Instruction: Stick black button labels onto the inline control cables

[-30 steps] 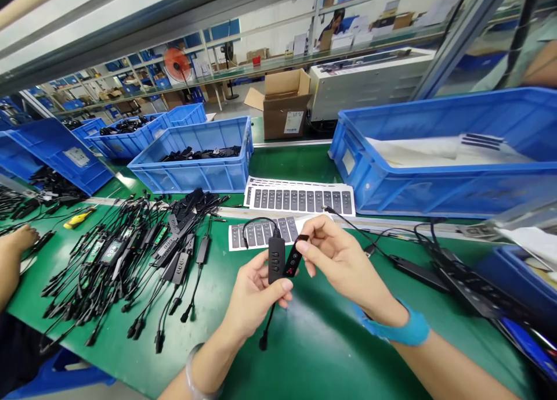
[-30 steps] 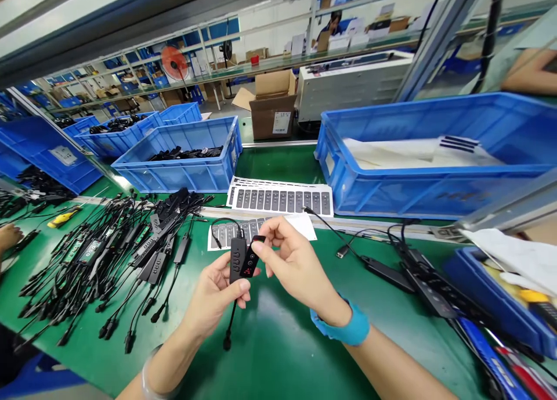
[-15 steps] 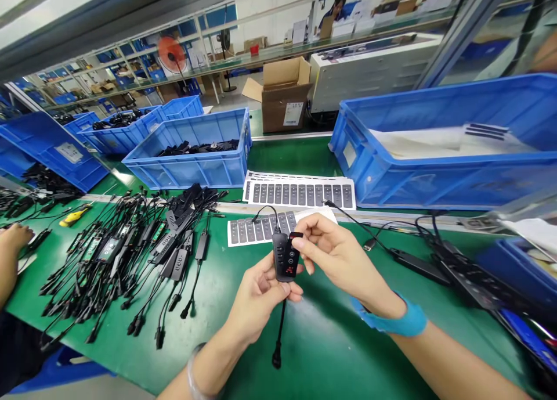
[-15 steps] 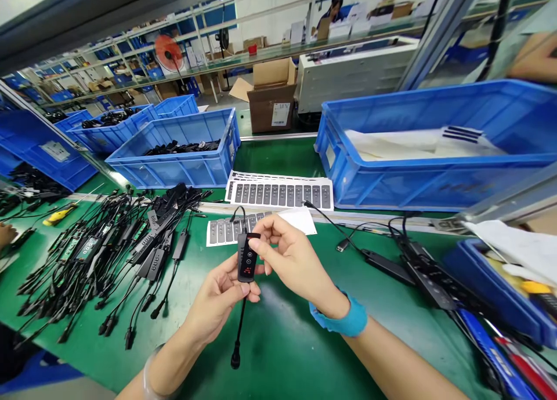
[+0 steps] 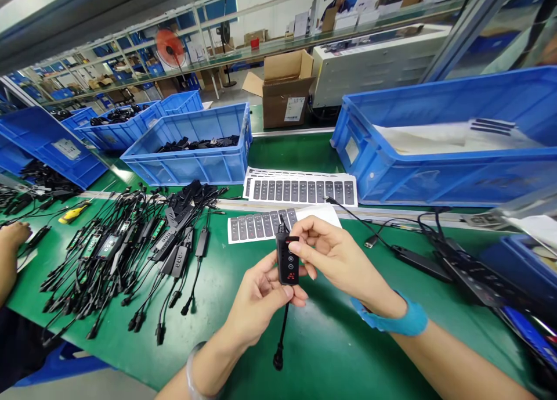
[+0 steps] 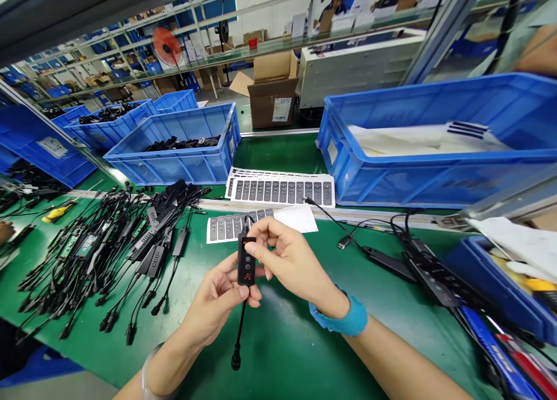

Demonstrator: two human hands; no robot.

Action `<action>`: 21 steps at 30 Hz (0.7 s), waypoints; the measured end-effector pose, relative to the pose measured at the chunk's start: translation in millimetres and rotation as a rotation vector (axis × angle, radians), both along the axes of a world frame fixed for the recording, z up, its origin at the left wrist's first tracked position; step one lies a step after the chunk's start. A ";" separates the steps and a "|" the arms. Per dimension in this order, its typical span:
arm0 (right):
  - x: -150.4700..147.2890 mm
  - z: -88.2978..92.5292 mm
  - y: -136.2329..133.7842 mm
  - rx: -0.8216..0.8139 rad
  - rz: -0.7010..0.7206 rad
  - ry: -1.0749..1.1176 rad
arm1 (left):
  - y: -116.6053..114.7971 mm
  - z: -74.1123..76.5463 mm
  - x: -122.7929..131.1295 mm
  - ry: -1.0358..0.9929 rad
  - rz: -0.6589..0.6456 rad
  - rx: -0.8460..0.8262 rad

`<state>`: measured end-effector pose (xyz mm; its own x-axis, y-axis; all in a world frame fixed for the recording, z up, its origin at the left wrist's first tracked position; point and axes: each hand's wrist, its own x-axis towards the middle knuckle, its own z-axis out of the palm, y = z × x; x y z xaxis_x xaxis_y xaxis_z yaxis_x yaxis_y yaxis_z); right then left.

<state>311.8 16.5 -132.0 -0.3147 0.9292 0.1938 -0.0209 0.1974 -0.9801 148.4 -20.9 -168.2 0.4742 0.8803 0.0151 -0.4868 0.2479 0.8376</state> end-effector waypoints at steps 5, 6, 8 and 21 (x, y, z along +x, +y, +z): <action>-1.2 0.1 0.0 0.006 -0.016 -0.011 | -0.7 -1.5 0.9 -0.001 -0.004 0.005; -1.2 -0.2 0.0 0.008 -0.019 -0.013 | -0.6 -1.7 0.9 0.001 -0.004 0.008; -1.1 -0.6 -0.1 0.008 -0.019 -0.019 | -0.2 -1.8 0.8 0.006 -0.002 0.010; -0.4 -1.1 -0.5 0.004 -0.018 -0.043 | -0.2 -2.1 -0.2 0.003 -0.015 0.037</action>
<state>311.5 16.0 -133.1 -0.3058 0.9341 0.1844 0.0247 0.2014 -0.9792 148.2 -21.1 -170.3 0.4871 0.8722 0.0456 -0.4806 0.2241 0.8478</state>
